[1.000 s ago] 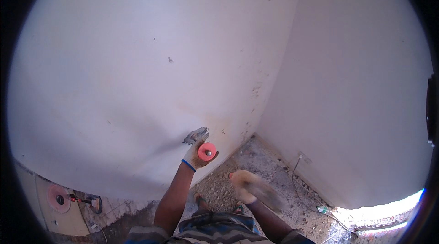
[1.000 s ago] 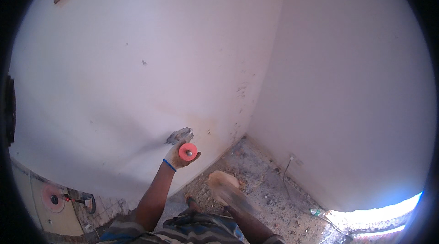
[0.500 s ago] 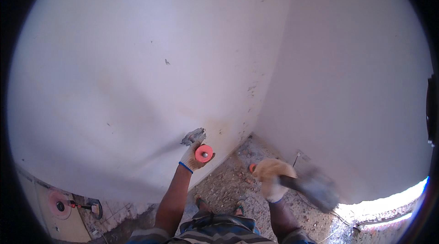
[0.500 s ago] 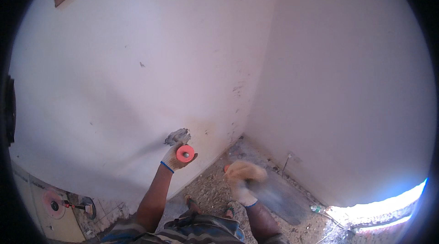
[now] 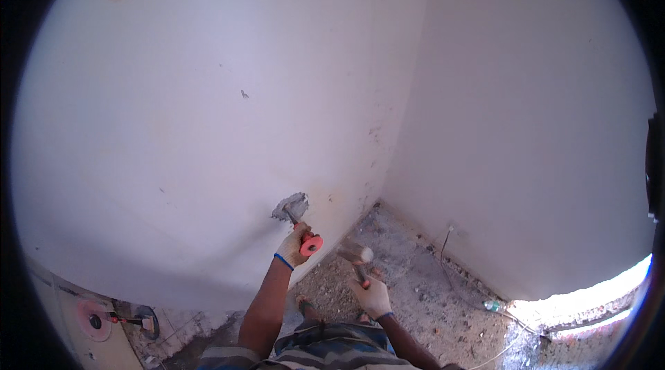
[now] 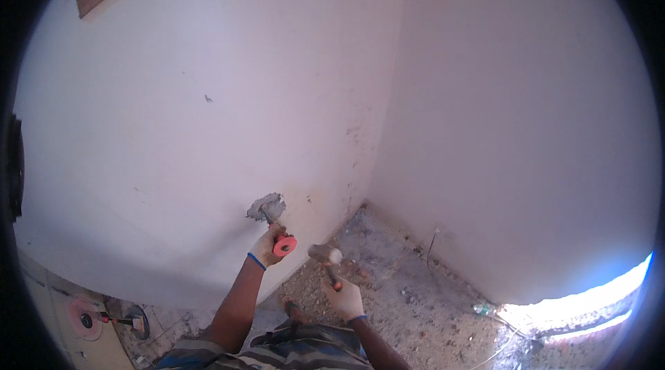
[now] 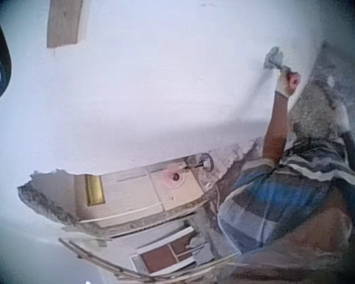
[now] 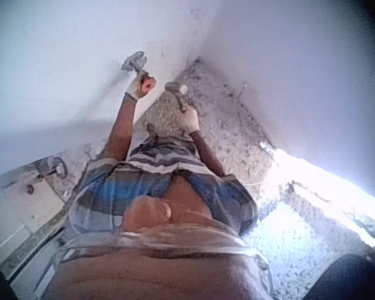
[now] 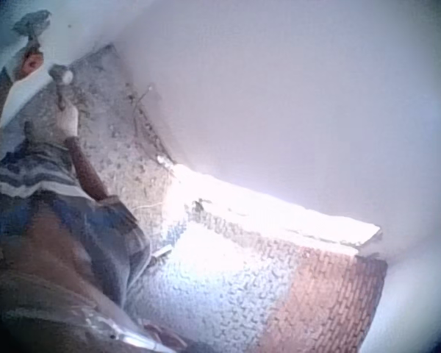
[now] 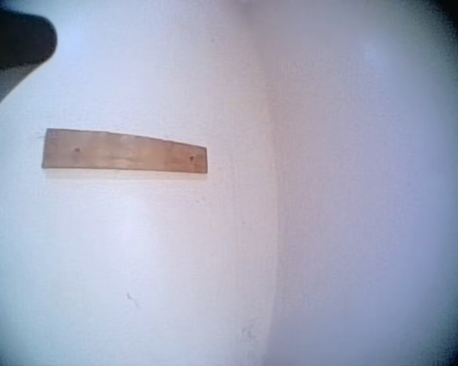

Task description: The person uses a hammer and a chisel to chip away at a section of a white wall, creating a hole. The person repeatedly strikes the chisel with the hammer to remove plaster and debris.

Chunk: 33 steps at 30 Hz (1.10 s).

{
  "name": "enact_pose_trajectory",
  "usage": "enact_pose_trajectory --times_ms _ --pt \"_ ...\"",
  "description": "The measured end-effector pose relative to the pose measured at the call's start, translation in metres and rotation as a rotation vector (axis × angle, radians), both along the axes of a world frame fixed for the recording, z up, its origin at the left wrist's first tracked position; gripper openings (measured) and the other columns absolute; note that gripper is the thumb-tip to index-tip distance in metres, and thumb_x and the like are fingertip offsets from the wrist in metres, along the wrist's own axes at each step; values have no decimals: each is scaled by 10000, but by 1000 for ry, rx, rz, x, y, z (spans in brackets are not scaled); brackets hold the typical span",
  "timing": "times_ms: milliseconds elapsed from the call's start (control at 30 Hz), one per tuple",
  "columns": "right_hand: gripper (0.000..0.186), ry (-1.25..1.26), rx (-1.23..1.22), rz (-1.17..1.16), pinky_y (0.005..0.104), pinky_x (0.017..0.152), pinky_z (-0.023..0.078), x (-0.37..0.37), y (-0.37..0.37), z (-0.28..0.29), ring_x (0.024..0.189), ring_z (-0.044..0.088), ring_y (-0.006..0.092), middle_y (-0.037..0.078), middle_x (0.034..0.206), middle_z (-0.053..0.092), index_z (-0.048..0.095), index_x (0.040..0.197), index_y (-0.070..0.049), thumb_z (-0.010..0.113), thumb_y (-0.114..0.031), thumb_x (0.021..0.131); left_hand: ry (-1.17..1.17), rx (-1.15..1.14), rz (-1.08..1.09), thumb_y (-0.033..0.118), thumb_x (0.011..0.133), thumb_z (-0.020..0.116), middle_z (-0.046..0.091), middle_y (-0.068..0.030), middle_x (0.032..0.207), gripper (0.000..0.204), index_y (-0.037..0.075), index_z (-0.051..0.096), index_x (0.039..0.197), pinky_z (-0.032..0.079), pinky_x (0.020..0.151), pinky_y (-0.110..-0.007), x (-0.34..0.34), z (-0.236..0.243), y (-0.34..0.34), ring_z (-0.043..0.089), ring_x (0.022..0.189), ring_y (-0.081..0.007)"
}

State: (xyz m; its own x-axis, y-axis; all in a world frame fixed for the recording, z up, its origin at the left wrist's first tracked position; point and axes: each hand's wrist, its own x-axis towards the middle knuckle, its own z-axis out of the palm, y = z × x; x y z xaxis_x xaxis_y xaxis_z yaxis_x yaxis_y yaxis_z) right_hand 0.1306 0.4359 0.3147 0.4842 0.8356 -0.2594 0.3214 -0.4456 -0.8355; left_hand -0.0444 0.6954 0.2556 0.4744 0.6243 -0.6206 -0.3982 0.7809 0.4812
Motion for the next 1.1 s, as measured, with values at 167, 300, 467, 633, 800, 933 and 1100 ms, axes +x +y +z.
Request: enact_pose_trajectory --times_ms 167,300,467,633,800,933,1100 --pt "358 -4 -31 -73 365 680 506 35 -21 56 692 639 180 153 731 667 710 1091 -2 732 -322 933 -157 -94 60 278 963 689 610 -57 898 213 93 584 974 600 874 -545 7 38 -5 638 832 -232" --pt "321 30 39 -173 345 643 484 42 -18 80 668 578 113 99 674 638 722 1015 15 732 -295 935 -178 -132 56 212 932 667 606 -59 932 156 92 570 951 589 901 -573 22 48 -3 629 857 -246" --pt "270 166 155 -237 322 625 462 45 -22 84 682 559 94 36 673 637 737 952 -2 760 -268 917 -265 -150 50 145 907 650 611 -67 955 108 99 564 954 575 947 -604 31 44 14 627 905 -259" --pt "215 45 463 -148 302 494 441 44 -14 104 545 565 100 1 602 578 608 760 -37 720 -121 923 -254 -56 75 138 935 630 617 -59 950 83 95 564 961 578 951 -589 38 55 10 627 903 -247" --pt "239 59 964 26 344 502 501 45 1 154 538 592 168 48 622 587 599 745 -44 703 -132 941 -318 -119 92 184 969 644 626 -54 929 129 95 553 946 589 946 -552 45 57 12 631 884 -232" --pt "245 105 1431 252 406 525 554 48 30 154 549 624 235 102 683 624 597 805 -23 718 -181 947 -440 63 -1 228 965 678 647 -58 976 161 108 572 987 594 928 -467 40 22 26 634 927 -227" --pt "279 -279 839 173 422 644 539 15 72 63 669 682 313 160 743 673 644 813 -32 667 -280 940 -69 647 -171 273 986 671 656 -61 980 171 123 591 1004 574 843 -389 38 -13 35 637 936 -217"
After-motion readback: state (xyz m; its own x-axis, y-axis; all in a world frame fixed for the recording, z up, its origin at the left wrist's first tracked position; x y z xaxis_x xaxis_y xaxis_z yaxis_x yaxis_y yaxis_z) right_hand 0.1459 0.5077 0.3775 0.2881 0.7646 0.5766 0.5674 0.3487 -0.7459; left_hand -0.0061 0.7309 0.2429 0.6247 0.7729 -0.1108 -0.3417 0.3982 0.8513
